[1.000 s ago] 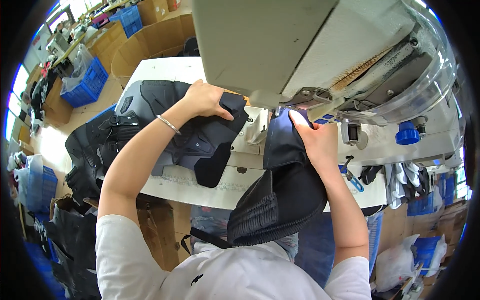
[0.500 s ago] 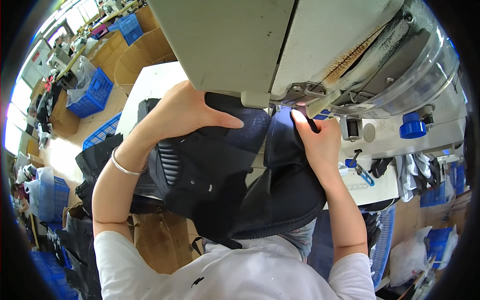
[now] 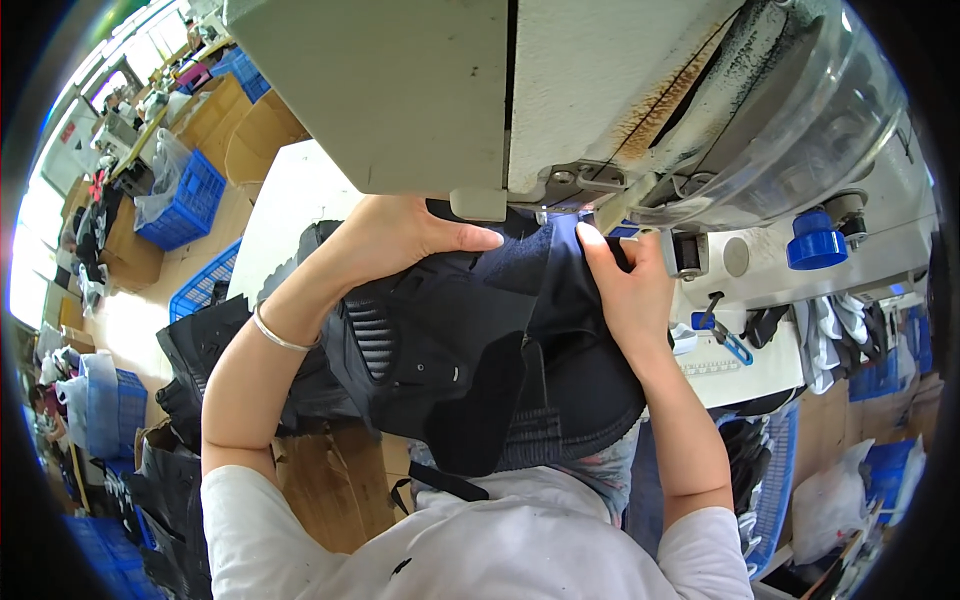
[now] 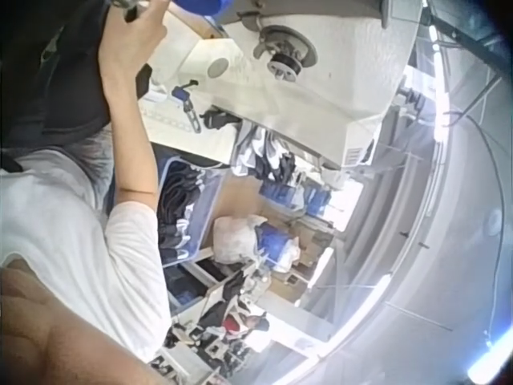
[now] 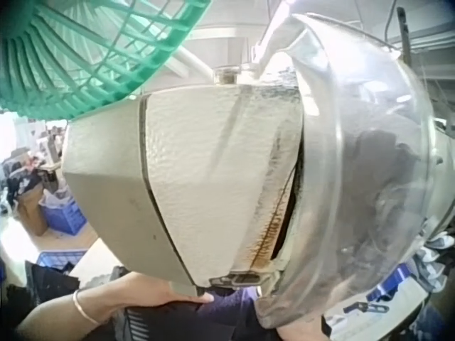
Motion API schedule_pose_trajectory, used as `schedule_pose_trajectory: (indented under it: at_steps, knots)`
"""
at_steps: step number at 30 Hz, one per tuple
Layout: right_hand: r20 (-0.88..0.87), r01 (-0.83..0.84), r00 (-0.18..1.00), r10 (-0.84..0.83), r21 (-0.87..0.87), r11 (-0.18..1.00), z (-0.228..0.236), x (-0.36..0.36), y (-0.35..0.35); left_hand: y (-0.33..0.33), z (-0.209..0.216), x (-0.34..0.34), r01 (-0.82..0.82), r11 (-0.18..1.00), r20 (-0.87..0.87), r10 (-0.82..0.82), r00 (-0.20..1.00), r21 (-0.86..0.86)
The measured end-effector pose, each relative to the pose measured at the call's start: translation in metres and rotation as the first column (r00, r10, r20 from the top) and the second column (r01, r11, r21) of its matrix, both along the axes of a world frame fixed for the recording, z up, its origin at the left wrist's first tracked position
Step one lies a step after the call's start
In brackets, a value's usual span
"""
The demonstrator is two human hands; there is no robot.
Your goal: Sewing black padded components for protective gear using an industrial sewing machine.
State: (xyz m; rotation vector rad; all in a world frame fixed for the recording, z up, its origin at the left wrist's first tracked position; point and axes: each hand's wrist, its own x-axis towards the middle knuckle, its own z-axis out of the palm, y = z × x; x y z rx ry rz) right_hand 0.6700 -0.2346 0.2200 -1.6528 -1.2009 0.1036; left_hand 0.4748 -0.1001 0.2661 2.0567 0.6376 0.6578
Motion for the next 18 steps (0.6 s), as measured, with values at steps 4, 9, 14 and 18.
schedule_pose_trajectory:
  at_steps: [4,9,14,18]
  knots:
    - [0.011,-0.017,1.000,0.016,0.055,0.998,-0.0060,0.0005,0.0021,-0.0019,0.0020,-0.0013,0.005,1.000,0.022,-0.005,1.000,-0.001]
    - [-0.032,0.017,0.999,-0.018,-0.030,0.999,0.0004,-0.0011,0.0002,-0.0002,0.0009,-0.0021,-0.016,1.000,0.020,0.016,1.000,0.009]
    - [-0.057,0.022,0.998,-0.022,-0.008,1.000,-0.0005,-0.0025,0.0023,-0.0018,0.0022,-0.0034,-0.015,1.000,0.008,0.015,1.000,-0.002]
    - [-0.063,0.021,0.998,-0.022,-0.012,1.000,-0.0024,0.0002,0.0013,-0.0036,0.0052,-0.0015,-0.027,1.000,-0.012,0.027,1.000,0.012]
